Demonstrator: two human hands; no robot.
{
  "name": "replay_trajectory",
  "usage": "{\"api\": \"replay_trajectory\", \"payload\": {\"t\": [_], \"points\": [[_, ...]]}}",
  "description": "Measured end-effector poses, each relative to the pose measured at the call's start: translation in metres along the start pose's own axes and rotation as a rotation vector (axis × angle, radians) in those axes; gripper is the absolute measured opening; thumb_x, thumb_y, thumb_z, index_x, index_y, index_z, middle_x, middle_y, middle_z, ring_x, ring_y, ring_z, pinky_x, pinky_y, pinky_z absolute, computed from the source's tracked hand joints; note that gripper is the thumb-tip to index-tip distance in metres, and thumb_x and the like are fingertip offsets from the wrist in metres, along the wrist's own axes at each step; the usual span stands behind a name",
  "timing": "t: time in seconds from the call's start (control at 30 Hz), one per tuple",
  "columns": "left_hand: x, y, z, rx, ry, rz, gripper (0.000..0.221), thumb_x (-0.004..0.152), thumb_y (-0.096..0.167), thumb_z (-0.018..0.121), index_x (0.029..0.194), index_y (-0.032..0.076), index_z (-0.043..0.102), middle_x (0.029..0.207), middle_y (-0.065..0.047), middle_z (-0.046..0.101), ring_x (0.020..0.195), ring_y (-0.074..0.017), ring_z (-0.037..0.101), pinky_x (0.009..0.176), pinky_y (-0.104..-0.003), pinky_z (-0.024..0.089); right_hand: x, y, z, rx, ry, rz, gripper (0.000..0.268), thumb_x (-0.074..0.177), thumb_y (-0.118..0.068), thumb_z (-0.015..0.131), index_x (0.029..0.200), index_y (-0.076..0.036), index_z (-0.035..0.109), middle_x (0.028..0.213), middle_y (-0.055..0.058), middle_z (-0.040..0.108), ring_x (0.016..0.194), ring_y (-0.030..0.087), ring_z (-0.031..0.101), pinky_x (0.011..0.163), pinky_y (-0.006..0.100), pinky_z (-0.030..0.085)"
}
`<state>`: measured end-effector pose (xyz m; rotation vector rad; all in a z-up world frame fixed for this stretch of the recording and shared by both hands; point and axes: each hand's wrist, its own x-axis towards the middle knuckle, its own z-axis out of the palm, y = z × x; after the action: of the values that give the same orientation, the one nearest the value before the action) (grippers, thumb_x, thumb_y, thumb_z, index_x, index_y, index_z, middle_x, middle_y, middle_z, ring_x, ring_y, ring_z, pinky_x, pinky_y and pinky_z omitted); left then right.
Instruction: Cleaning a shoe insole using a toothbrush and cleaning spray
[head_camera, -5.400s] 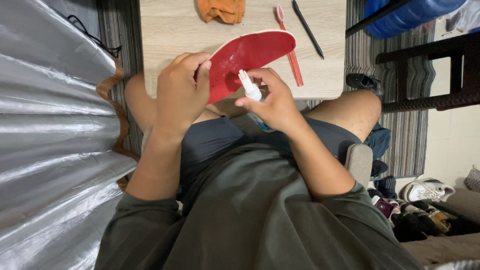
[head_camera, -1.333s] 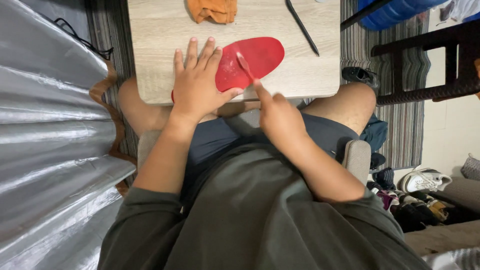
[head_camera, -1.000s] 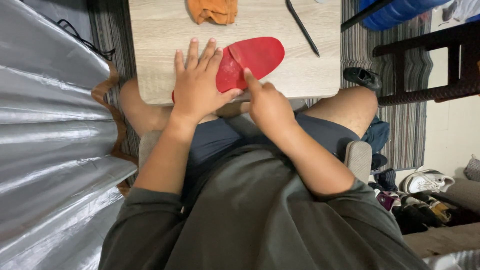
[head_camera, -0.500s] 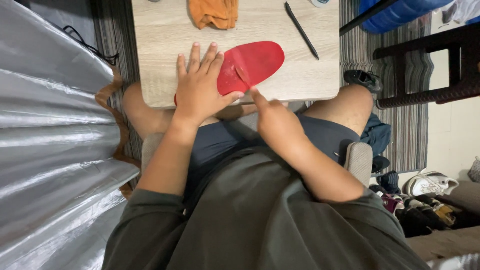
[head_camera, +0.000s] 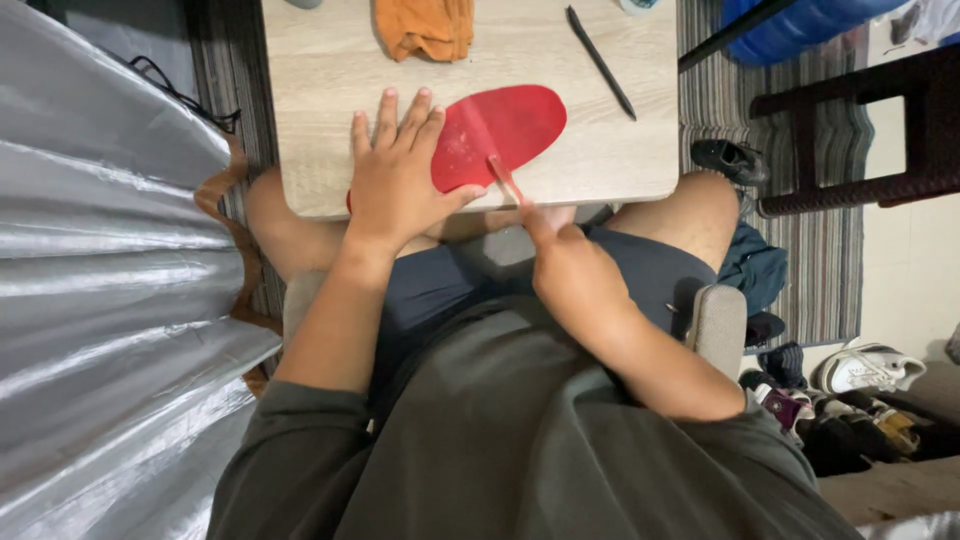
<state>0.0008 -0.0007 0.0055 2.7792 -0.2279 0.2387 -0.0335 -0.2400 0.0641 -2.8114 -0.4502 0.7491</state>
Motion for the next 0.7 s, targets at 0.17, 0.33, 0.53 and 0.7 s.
{"api": "replay_trajectory", "payload": {"t": [0.17,0.33,0.53,0.7], "points": [[0.0,0.001,-0.001,-0.005,0.0,0.006,0.099,0.082,0.076,0.074,0.148,0.003,0.056,0.162,-0.014,0.043,0.151,-0.0427,0.028,0.117,-0.069,0.018,0.068,0.001,0.01,0.034,0.127,-0.057,0.074,0.092,-0.008,0.047,0.162,-0.019,0.03,0.096,0.031,0.06,0.076,0.059,0.063,0.063,0.065,0.047],[-0.002,-0.002,0.004,0.025,0.058,0.02,0.098,0.078,0.073,0.079,0.145,0.005,0.06,0.16,-0.013,0.047,0.15,-0.0416,0.031,0.115,-0.069,0.022,0.089,0.001,0.006,0.067,0.165,-0.13,0.077,0.088,-0.009,0.054,0.162,-0.015,0.032,0.106,0.035,0.063,0.086,0.059,0.064,0.068,0.063,0.049],[0.0,0.0,-0.003,-0.006,-0.028,-0.023,0.101,0.08,0.076,0.074,0.149,0.006,0.054,0.162,-0.013,0.043,0.152,-0.0406,0.025,0.116,-0.07,0.019,0.008,-0.004,0.001,0.035,-0.005,0.001,0.076,0.09,0.0,0.04,0.162,-0.022,0.026,0.097,0.032,0.06,0.074,0.059,0.065,0.06,0.067,0.049],[-0.001,0.0,-0.001,-0.001,-0.055,-0.024,0.103,0.082,0.079,0.07,0.152,0.006,0.051,0.165,-0.013,0.038,0.153,-0.041,0.021,0.118,-0.069,0.014,0.016,-0.004,0.004,-0.027,-0.052,0.009,0.077,0.091,-0.004,0.04,0.165,-0.021,0.024,0.111,0.036,0.055,0.075,0.06,0.065,0.06,0.068,0.048]]}}
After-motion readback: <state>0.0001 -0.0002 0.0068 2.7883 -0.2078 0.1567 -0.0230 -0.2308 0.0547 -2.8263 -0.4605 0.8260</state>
